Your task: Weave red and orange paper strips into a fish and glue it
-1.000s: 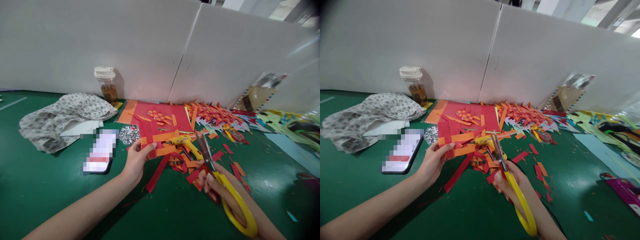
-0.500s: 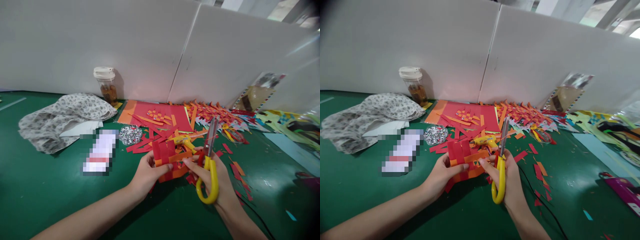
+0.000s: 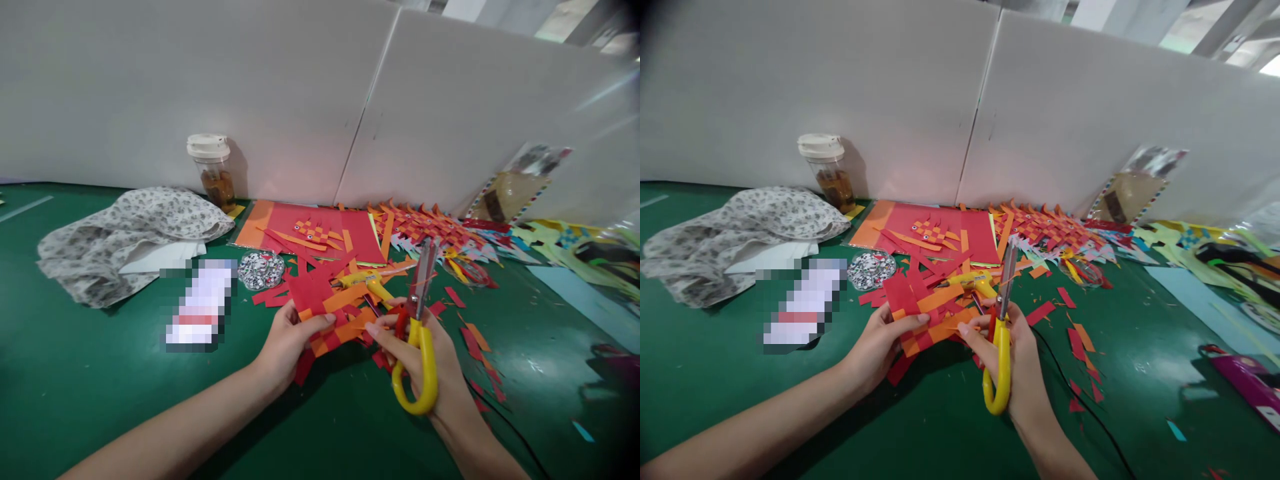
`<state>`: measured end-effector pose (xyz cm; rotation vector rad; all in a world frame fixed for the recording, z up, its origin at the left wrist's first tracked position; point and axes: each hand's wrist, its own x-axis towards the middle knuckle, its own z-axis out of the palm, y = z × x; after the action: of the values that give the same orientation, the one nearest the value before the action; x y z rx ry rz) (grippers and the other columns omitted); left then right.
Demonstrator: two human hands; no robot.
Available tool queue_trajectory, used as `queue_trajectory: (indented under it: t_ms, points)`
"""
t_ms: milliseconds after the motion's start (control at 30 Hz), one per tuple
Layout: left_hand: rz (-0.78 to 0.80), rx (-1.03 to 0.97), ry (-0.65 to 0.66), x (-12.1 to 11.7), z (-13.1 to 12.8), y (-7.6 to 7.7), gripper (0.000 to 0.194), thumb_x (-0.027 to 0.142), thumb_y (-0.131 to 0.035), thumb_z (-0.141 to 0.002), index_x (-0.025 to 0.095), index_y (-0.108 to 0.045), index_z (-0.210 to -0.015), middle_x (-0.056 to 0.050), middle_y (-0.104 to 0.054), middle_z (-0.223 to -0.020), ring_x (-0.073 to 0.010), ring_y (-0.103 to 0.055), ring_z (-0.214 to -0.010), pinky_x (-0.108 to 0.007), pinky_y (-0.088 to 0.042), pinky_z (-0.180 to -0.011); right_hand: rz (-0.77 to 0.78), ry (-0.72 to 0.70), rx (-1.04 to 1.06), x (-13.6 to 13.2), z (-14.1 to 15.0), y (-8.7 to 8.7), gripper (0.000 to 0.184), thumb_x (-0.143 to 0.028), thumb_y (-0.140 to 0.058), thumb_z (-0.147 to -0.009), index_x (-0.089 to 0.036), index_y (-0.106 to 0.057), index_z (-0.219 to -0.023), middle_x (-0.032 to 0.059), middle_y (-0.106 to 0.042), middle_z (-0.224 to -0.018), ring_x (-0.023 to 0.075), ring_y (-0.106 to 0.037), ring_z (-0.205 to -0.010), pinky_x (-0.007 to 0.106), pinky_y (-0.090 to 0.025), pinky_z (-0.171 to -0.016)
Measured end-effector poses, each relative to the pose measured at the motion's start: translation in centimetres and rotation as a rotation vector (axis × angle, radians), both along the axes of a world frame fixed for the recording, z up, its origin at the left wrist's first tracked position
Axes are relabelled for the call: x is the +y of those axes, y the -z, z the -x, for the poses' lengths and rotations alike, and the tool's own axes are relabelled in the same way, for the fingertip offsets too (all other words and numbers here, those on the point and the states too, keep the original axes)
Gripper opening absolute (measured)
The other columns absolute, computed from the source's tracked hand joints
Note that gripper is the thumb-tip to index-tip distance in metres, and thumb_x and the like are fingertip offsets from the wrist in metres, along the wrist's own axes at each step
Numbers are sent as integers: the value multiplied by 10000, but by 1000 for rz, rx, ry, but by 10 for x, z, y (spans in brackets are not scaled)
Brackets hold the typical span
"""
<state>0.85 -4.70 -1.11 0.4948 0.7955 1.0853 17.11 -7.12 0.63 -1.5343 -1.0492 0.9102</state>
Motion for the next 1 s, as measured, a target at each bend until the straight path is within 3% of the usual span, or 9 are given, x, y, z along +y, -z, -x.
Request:
queue_trajectory:
  t_ms: [200, 400, 633, 800, 867, 1000]
  points:
    - [-6, 45, -88, 6, 4, -2, 322, 151, -762, -603, 147, -633, -898, -86, -717, -956, -244, -682, -854, -297, -560, -702, -40, 9, -129, 1, -14, 1, 593, -477, -781, -518, -210, -463, -942, -10, -628, -650, 136, -561, -483, 251, -474, -457]
    - [-42, 14, -103, 8, 7, -1, 294, 136, -739, -630, 154, -639, -905, -57, -720, -895, -191, -686, -758, -278, -551, -698, -2, -5, -378, 0, -35, 5, 564, -385, -797, -539, -231, -501, -993, 23, -653, -784, 167, -605, -636, 268, -490, -588]
    - [-39, 15, -113, 9, 8, -1, 269, 135, -741, -624, 139, -635, -871, -64, -710, -881, -183, -676, -738, -279, -542, -706, -22, 1, -397, 1, -41, 7, 507, -405, -718, -627, -247, -458, -1032, 57, -645, -886, 161, -578, -632, 280, -483, -590]
    - [-87, 14, -83, 11, 8, 3, 290, 146, -719, -638, 161, -640, -917, -49, -699, -927, -179, -659, -790, -282, -534, -709, 41, 134, -961, 1, -34, -1, 511, -466, -654, -651, -262, -504, -1094, 4, -590, -706, 187, -567, -584, 280, -421, -507]
    - [-123, 19, -23, 11, 10, 6, 236, 123, -688, -629, 168, -658, -859, -19, -700, -838, -152, -644, -719, -239, -519, -631, 31, 164, -1175, 1, -32, -4, 530, -483, -620, -671, -257, -502, -1136, 14, -584, -704, 223, -585, -628, 283, -399, -491]
    - [-194, 13, 99, 10, 12, 7, 144, 36, -578, -536, 145, -655, -588, 26, -625, -550, -83, -546, -512, -170, -441, -516, -150, 152, -1473, -3, -31, -4, 541, -469, -561, -734, -194, -479, -1194, 86, -610, -876, 275, -576, -820, 320, -426, -582]
